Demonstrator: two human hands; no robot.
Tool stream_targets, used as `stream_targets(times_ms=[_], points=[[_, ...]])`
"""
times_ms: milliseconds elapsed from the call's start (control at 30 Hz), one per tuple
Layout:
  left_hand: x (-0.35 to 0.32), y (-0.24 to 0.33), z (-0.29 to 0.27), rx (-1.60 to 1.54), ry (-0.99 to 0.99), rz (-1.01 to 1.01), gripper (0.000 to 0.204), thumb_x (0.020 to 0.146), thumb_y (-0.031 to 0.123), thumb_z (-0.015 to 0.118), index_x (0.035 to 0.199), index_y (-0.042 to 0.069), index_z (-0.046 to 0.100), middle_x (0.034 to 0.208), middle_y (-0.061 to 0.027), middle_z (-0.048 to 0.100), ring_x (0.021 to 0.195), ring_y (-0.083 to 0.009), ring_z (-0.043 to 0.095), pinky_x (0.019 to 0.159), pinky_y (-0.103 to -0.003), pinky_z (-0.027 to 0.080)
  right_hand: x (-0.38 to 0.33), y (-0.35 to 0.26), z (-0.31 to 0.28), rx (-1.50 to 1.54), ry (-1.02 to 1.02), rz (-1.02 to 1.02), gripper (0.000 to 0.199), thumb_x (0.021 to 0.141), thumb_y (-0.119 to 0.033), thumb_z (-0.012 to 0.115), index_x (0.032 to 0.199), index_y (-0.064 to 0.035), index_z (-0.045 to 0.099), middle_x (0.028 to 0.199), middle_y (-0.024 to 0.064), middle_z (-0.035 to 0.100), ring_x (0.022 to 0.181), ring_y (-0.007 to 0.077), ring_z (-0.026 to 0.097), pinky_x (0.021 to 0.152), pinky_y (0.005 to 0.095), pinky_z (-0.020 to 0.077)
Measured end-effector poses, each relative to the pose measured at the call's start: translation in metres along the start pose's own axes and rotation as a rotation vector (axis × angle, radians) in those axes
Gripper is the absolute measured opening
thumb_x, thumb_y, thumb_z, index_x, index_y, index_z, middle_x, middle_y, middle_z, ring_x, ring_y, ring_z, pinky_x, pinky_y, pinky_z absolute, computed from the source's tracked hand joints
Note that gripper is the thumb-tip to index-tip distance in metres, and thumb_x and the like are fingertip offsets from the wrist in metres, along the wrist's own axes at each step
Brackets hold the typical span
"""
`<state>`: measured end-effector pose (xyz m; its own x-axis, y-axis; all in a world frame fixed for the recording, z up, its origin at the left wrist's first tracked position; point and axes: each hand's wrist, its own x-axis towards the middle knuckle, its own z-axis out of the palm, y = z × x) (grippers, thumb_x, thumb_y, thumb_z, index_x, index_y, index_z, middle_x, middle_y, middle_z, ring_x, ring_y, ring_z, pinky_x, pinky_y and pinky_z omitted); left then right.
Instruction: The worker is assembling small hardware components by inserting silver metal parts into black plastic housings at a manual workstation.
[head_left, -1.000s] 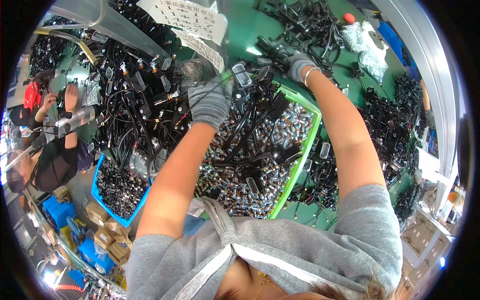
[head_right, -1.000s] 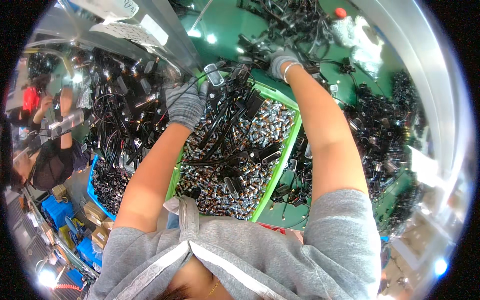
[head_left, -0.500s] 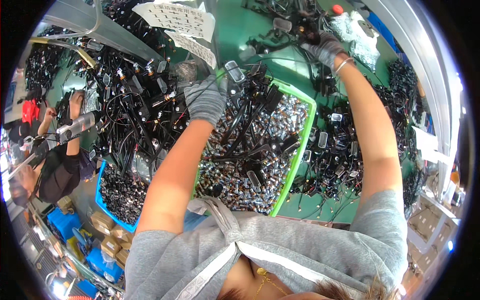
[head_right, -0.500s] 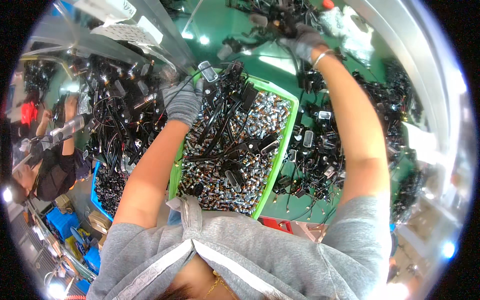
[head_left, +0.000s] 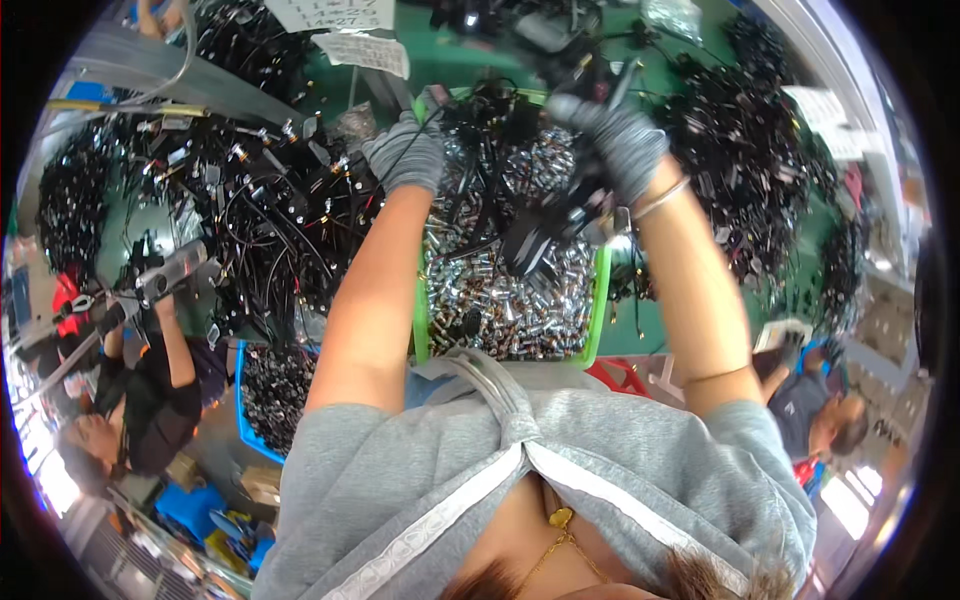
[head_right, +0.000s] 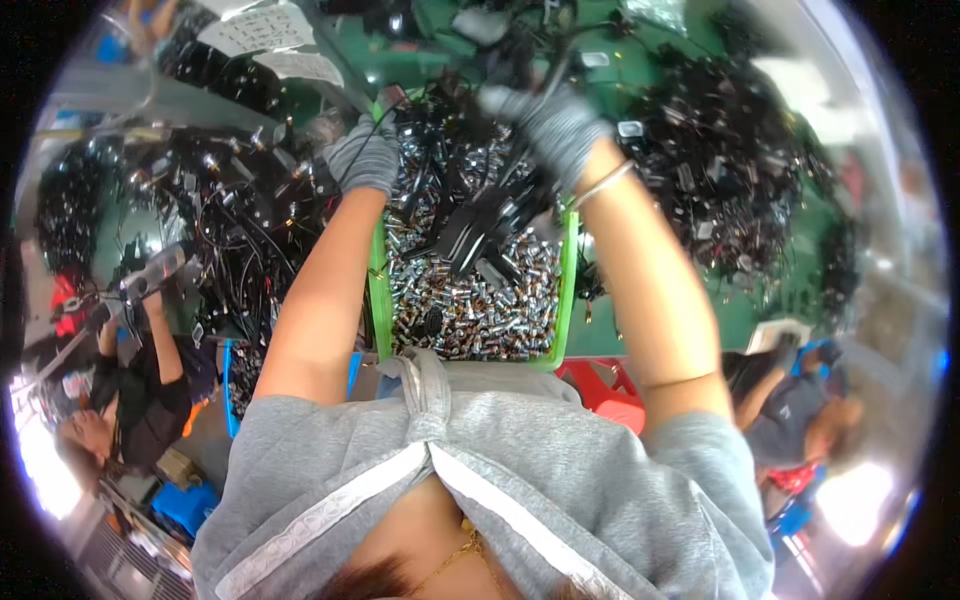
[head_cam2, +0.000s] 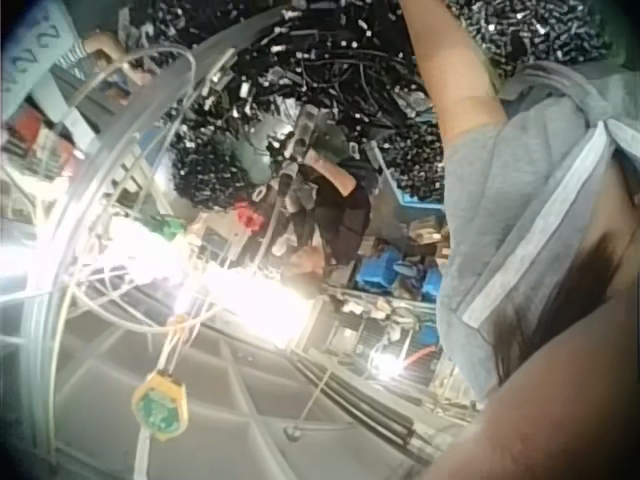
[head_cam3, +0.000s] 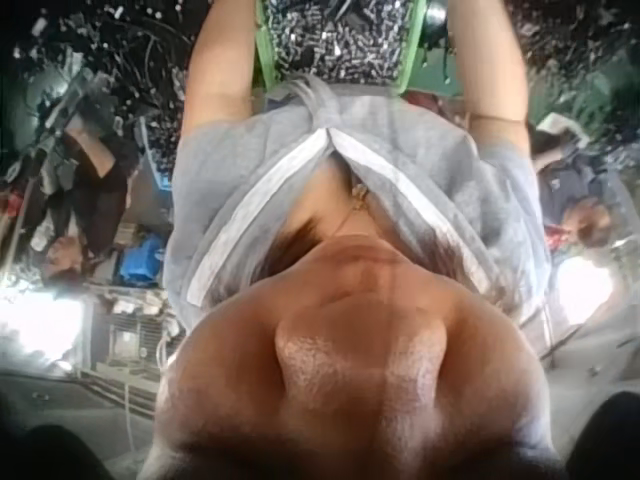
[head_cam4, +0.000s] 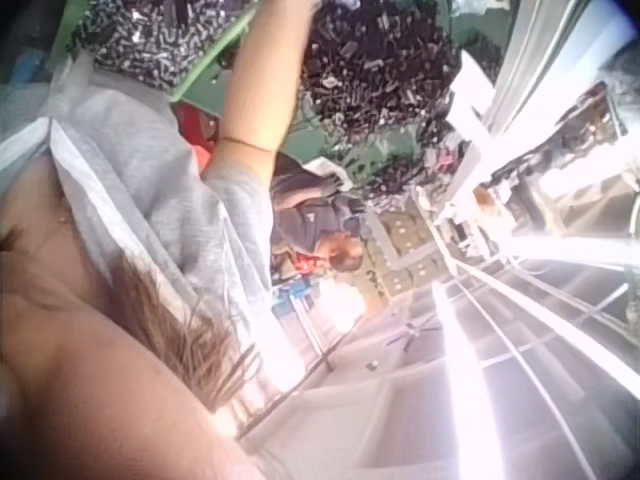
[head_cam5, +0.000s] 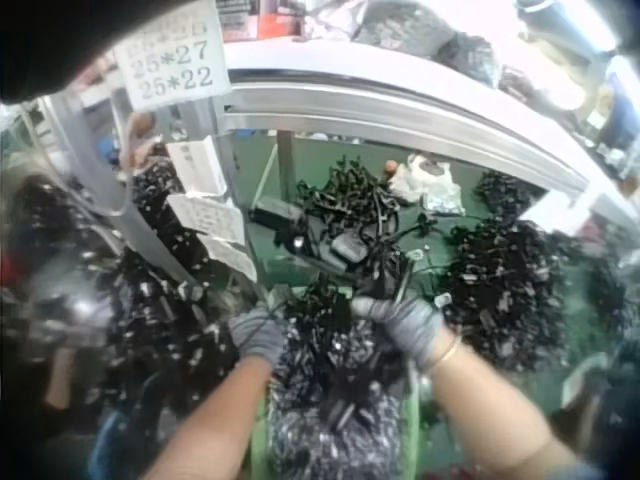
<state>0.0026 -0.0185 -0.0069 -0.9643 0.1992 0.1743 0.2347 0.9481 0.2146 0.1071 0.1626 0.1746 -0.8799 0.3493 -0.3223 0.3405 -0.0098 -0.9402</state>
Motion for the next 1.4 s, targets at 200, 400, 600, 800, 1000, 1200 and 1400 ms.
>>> stream_targets(times_ms=[200,400,600,800,1000,1200,1400], points=[[0.0,0.005,0.001,-0.047,-0.096,0.021,0.033,0.089,0.036,0.046,0.094,0.01,0.064,0.079,-0.0144,0.069,0.075,-0.0346,0.066,0.077,-0.047,0.042,-0.04,0.092,0.055,-0.826,-0.006,0.324,0.076,0.083,-0.041,0.066,0.141,-0.0016,0.037,0.141,0.0242,0.041,0.123,0.0359,0.049,0.101,0.0359,0.0408],[0.007,0.002,0.0,-0.034,-0.253,-0.078,0.036,0.09,0.038,0.044,0.105,0.01,0.06,0.094,-0.0126,0.069,0.088,-0.0297,0.065,0.082,-0.045,0.041,-0.053,0.105,0.025,-0.806,-0.252,-0.029,0.077,0.082,-0.05,0.065,0.138,-0.0011,0.042,0.138,0.0256,0.043,0.121,0.0338,0.051,0.102,0.0359,0.041],[0.008,0.0,-0.005,0.026,-0.272,-0.082,0.039,0.089,0.042,0.044,0.105,0.011,0.061,0.097,-0.0126,0.067,0.089,-0.0303,0.065,0.086,-0.046,0.04,0.057,0.074,-0.083,-0.306,0.422,-0.034,0.041,0.089,-0.024,0.066,0.123,-0.0013,0.056,0.105,0.0115,0.067,0.096,0.0195,0.062,0.086,0.0304,0.0487],[0.003,0.008,-0.003,0.033,-0.251,-0.039,0.037,0.081,0.034,0.059,0.109,0.008,0.062,0.092,-0.0169,0.068,0.086,-0.0346,0.065,0.083,-0.044,0.045,0.238,0.153,-0.145,-1.291,0.345,0.236,0.061,0.078,-0.04,0.071,0.132,-0.0204,0.051,0.13,0.016,0.052,0.119,0.0349,0.052,0.098,0.0374,0.0452],[-0.004,-0.006,-0.011,0.141,-0.28,-0.099,0.031,0.089,0.041,0.05,0.094,0.013,0.061,0.077,-0.0077,0.067,0.08,-0.0256,0.065,0.077,-0.04,0.043,0.22,0.143,-0.121,-1.901,-0.002,0.128,0.053,0.073,-0.044,0.072,0.117,-0.0167,0.06,0.119,0.0109,0.062,0.114,0.0316,0.056,0.09,0.0412,0.0463],[0.01,0.022,-0.025,0.027,-0.346,-0.158,0.035,0.093,0.039,0.043,0.104,0.012,0.061,0.1,-0.0151,0.069,0.093,-0.0302,0.066,0.087,-0.041,0.043,0.044,0.157,-0.176,-0.192,0.436,-0.219,0.049,0.069,-0.008,0.082,0.113,-0.0065,0.06,0.093,0.0025,0.061,0.084,0.0135,0.056,0.077,0.0276,0.0475],[-0.074,-0.011,-0.102,-0.5,-0.53,0.098,0.046,0.094,0.038,0.047,0.126,0.006,0.054,0.124,-0.0197,0.058,0.116,-0.0327,0.055,0.1,-0.04,0.04,-0.144,0.169,-0.092,-0.188,0.506,-0.463,0.059,0.055,-0.006,0.088,0.107,-0.0109,0.061,0.106,0.0017,0.049,0.077,0.0114,0.049,0.079,0.0252,0.0499]])
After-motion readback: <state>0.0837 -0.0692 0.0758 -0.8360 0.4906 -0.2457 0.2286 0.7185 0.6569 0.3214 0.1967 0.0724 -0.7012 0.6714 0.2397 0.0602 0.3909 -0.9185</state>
